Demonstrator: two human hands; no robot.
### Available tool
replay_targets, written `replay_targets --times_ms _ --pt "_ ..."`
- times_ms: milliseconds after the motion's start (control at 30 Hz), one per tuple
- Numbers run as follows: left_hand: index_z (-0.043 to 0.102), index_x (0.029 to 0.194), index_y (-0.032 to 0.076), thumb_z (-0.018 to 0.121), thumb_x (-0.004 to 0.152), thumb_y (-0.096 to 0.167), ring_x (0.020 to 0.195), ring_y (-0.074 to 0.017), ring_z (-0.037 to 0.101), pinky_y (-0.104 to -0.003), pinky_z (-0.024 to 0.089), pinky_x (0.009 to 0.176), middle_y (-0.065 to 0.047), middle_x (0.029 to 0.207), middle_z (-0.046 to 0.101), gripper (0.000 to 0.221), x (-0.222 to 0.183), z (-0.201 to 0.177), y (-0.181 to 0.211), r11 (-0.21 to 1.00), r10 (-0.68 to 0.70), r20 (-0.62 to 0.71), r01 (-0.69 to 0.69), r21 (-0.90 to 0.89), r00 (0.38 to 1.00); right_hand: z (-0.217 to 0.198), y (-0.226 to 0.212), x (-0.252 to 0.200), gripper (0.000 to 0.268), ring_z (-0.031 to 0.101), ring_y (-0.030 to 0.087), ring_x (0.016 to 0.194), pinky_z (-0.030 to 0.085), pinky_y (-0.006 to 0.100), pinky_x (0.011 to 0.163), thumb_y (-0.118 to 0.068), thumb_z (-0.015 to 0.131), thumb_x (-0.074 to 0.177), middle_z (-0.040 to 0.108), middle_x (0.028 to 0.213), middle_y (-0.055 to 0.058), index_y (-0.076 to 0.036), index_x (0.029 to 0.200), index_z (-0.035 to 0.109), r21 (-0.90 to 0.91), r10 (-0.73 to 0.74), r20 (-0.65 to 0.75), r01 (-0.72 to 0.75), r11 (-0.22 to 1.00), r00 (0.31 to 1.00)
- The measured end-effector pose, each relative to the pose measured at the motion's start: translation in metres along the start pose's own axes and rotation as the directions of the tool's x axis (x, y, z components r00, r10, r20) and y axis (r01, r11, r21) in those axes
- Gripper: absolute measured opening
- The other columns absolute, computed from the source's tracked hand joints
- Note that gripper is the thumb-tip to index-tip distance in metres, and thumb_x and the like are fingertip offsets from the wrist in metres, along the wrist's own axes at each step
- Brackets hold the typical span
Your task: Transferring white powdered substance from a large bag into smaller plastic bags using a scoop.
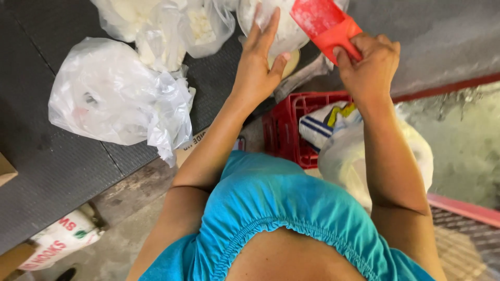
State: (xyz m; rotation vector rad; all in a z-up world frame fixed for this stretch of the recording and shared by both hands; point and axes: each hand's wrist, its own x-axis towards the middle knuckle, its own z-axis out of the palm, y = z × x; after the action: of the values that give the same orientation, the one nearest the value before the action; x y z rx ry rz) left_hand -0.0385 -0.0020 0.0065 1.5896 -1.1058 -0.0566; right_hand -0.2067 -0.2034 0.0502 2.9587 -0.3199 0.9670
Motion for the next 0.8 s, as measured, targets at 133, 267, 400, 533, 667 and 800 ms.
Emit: replay_targets --times_ms 133,267,400,533,667,800 --pt "0.031 0.164 0.016 0.077 0.105 0.018 0.148 -0.0403 0.035 -0.039 0.035 0.124 -0.022 0.174 0.016 0.074 -0.015 0.022 -0.001 0.993 -0.079 -0.020 0.080 0.081 0.997 0.003 0.004 -0.039 0.024 0.051 0.006 0.073 0.044 0.030 0.067 -0.005 0.086 0.101 0.060 0.078 -0.001 -0.003 0.090 0.065 0.535 0.572 0.176 -0.566 0.628 0.801" --pt "0.030 0.160 0.013 0.081 0.105 0.027 0.158 -0.0461 0.012 -0.051 0.021 0.127 -0.027 0.167 0.011 0.076 -0.030 0.049 0.021 0.969 0.071 -0.074 -0.052 0.241 0.995 -0.022 0.006 -0.084 0.018 0.058 0.002 0.077 0.047 0.023 0.069 0.004 0.082 0.105 0.069 0.088 -0.003 0.002 0.096 0.067 0.783 0.612 0.108 -0.446 0.433 0.784" --pt "0.023 0.162 0.014 0.069 0.111 0.043 0.155 -0.0513 0.000 -0.061 0.009 0.125 -0.030 0.167 -0.003 0.075 -0.046 0.081 0.063 0.920 0.171 -0.091 -0.126 0.371 0.981 -0.084 -0.009 -0.106 0.006 0.059 0.002 0.075 0.047 0.020 0.071 0.005 0.075 0.099 0.070 0.090 -0.003 0.002 0.100 0.070 0.838 0.698 0.131 -0.455 0.301 0.704" --pt "0.023 0.165 0.019 0.069 0.115 0.042 0.155 -0.0453 0.003 -0.059 0.010 0.127 -0.025 0.170 -0.002 0.072 -0.074 0.120 0.078 0.930 0.244 0.069 -0.254 0.267 0.967 -0.133 -0.008 -0.156 0.009 0.059 0.001 0.076 0.047 0.019 0.073 0.002 0.076 0.094 0.069 0.087 -0.005 -0.002 0.094 0.068 0.821 0.798 0.117 -0.510 0.258 0.592" --pt "0.033 0.166 0.018 0.076 0.109 0.038 0.159 -0.0475 0.009 -0.059 0.013 0.126 -0.025 0.169 0.007 0.074 -0.090 0.149 0.102 0.945 0.207 0.217 -0.252 0.208 0.954 -0.173 -0.004 -0.231 0.018 0.054 0.002 0.074 0.043 0.019 0.066 0.002 0.080 0.098 0.066 0.084 -0.005 -0.003 0.091 0.064 0.823 0.863 0.054 -0.512 0.246 0.502" --pt "0.043 0.157 0.022 0.078 0.107 0.023 0.158 -0.0431 0.014 -0.051 0.021 0.126 -0.020 0.168 0.010 0.062 -0.103 0.173 0.116 0.966 0.238 0.300 -0.258 0.029 0.924 -0.208 -0.017 -0.288 0.020 0.052 0.003 0.071 0.041 0.020 0.070 0.005 0.080 0.103 0.065 0.084 -0.002 0.000 0.093 0.063 0.729 0.894 0.055 -0.629 0.268 0.445"
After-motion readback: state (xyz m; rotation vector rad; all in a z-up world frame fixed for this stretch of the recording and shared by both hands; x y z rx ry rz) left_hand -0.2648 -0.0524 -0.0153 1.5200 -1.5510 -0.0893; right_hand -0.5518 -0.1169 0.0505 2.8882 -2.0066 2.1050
